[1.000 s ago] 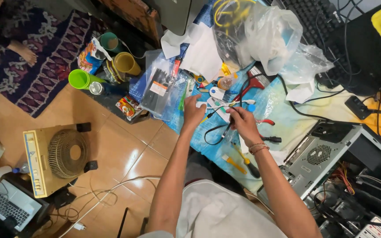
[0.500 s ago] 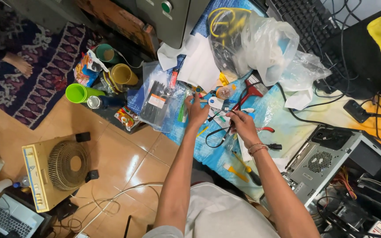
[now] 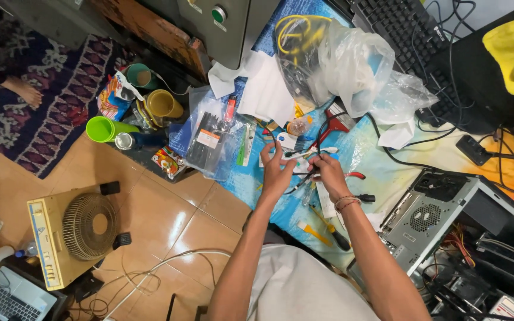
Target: Routing and connecting power and data cables inside a desktop computer case
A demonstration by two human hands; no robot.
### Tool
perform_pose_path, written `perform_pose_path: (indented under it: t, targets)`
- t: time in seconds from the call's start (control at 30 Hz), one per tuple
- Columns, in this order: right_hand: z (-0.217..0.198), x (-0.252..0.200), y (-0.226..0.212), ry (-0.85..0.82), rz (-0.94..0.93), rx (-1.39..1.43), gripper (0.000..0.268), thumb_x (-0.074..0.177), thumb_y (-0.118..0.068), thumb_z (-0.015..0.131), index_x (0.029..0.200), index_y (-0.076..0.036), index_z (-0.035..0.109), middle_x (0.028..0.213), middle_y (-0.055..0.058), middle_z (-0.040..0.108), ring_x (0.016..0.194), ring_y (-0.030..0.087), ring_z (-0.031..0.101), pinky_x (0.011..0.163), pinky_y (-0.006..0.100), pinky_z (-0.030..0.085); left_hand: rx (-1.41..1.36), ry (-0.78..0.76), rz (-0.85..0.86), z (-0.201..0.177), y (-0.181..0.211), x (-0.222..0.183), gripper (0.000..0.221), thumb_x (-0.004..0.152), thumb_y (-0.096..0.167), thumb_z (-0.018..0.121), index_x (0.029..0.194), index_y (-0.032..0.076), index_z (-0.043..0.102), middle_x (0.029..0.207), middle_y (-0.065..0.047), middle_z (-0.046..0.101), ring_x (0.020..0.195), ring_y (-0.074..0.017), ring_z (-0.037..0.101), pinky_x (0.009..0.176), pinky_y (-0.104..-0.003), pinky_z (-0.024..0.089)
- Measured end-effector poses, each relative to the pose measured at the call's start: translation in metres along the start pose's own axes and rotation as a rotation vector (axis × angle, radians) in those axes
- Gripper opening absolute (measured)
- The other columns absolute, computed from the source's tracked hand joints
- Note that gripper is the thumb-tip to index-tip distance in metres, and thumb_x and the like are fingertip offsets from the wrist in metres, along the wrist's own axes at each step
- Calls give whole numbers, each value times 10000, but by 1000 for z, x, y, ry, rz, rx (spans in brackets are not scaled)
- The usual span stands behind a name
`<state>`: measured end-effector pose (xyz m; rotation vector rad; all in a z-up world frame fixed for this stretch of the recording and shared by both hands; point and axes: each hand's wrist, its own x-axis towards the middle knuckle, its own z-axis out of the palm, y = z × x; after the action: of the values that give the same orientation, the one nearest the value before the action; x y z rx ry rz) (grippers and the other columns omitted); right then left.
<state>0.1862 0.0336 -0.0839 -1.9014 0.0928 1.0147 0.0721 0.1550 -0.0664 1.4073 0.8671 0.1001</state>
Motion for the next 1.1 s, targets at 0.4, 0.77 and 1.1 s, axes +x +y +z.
perform_pose_path:
  t: [0.4, 0.77, 1.1]
  targets:
    - [11, -11, -1, -109, 27, 12, 269, 953, -273, 579, 926, -48, 723, 679, 74, 572, 654, 178, 634, 614, 291, 566, 137, 26, 143, 11, -27, -61, 490, 895, 164, 672, 1373, 60, 638, 1434, -144, 514, 1059, -316, 692, 924, -458, 567]
    - [4, -67, -31, -308, -33, -125, 171, 851, -194, 733, 748, -61, 700, 578, 34, 567, 561, 133, 546, 522, 243, 445, 242, -178, 195, 25, -58, -91, 346, 915, 231, 689, 1254, 212, 757, 1252, -54, 616, 1003, -293, 698, 869, -400, 565]
    - [-70, -91, 6, -194, -28, -65, 110, 743, -87, 781, 807, 1, 765, 615, 33, 543, 563, 163, 596, 565, 286, 510, 6, -61, -162, 29, -39, -66, 416, 924, 376, 708, 1232, 96, 683, 1169, -119, 733, 975, -250, 734, 820, -387, 590]
